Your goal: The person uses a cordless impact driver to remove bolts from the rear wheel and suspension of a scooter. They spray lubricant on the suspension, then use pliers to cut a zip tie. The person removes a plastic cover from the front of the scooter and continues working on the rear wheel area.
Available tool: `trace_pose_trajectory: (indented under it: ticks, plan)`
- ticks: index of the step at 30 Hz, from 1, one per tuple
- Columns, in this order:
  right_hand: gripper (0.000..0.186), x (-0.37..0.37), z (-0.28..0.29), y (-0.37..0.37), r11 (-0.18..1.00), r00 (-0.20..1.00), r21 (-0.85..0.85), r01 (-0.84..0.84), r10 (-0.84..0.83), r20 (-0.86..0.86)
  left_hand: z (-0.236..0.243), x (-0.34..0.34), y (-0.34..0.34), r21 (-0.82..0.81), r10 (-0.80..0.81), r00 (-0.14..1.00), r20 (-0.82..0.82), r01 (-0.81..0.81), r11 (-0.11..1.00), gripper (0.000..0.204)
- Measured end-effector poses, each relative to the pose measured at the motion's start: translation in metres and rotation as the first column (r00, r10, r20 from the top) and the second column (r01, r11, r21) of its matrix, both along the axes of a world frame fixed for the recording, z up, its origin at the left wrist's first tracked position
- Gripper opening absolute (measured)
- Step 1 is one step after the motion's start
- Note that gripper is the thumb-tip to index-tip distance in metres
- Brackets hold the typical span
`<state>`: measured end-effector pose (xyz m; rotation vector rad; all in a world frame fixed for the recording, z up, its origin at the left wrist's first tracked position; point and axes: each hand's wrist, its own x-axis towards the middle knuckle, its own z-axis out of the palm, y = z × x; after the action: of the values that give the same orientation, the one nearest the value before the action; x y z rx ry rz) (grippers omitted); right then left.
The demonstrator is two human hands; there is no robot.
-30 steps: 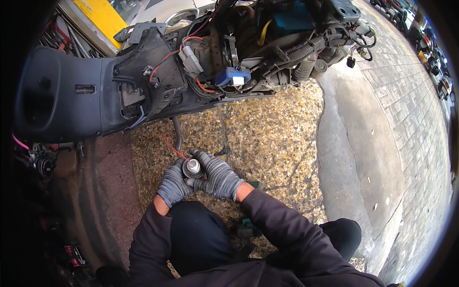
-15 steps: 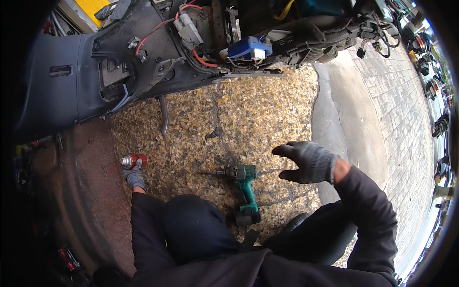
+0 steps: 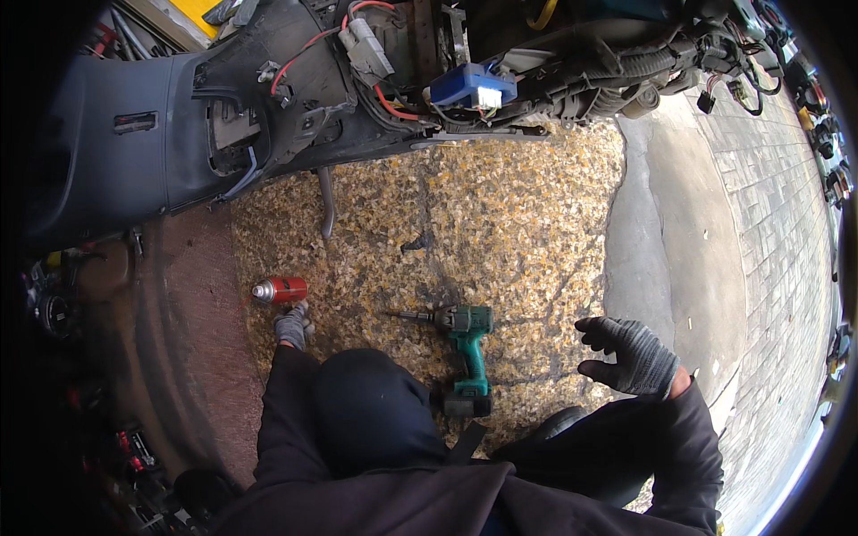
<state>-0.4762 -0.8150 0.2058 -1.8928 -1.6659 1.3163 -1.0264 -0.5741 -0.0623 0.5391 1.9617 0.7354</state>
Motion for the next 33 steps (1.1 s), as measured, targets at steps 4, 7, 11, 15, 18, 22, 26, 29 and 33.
trace_pose_trajectory:
  ticks: [4, 7, 11, 15, 18, 22, 26, 29, 33]
  plan:
    - [0.052, 0.005, -0.010, -0.011, 0.999, 0.995, -0.012, -0.035, 0.036, 0.089, 0.030, 0.037, -0.030, -0.112, -0.132, 0.981, 0.143, 0.148, 0.983, 0.018]
    - [0.049, 0.005, -0.014, -0.028, 0.982, 0.988, -0.187, 0.011, 0.018, 0.153, 0.076, 0.069, -0.042, -0.168, -0.214, 0.976, 0.043, 0.218, 0.961, 0.013]
    - [0.052, -0.008, -0.019, -0.053, 0.908, 0.968, -0.419, 0.005, 0.100, 0.230, 0.148, 0.100, -0.038, -0.156, -0.331, 0.943, 0.044, 0.333, 0.930, 0.011]
    - [0.050, -0.052, -0.007, -0.080, 0.884, 0.980, -0.446, 0.139, -0.058, 0.191, 0.209, 0.134, -0.054, -0.013, -0.337, 0.940, 0.051, 0.338, 0.941, 0.008]
    - [0.047, -0.109, 0.044, -0.117, 0.927, 0.967, -0.283, 0.246, -0.213, 0.143, 0.258, 0.163, -0.105, 0.213, -0.389, 0.921, 0.018, 0.377, 0.902, 0.008]
    - [0.048, -0.174, 0.155, -0.155, 0.927, 0.977, -0.337, 0.161, -0.199, -0.079, 0.350, 0.187, -0.192, 0.080, -0.329, 0.921, 0.209, 0.320, 0.944, 0.013]
    - [0.052, -0.169, 0.220, -0.173, 0.914, 0.969, -0.405, 0.032, -0.128, -0.212, 0.426, 0.174, -0.269, 0.118, -0.486, 0.870, 0.078, 0.476, 0.871, 0.017]
    - [0.052, -0.122, 0.245, -0.171, 0.941, 0.995, -0.336, 0.036, -0.064, -0.072, 0.470, 0.142, -0.299, -0.218, -0.378, 0.916, 0.135, 0.400, 0.890, 0.017]
    - [0.058, -0.039, 0.307, -0.189, 0.861, 0.942, -0.394, 0.321, -0.247, 0.229, 0.514, 0.087, -0.329, -0.218, -0.509, 0.858, 0.067, 0.510, 0.832, 0.020]
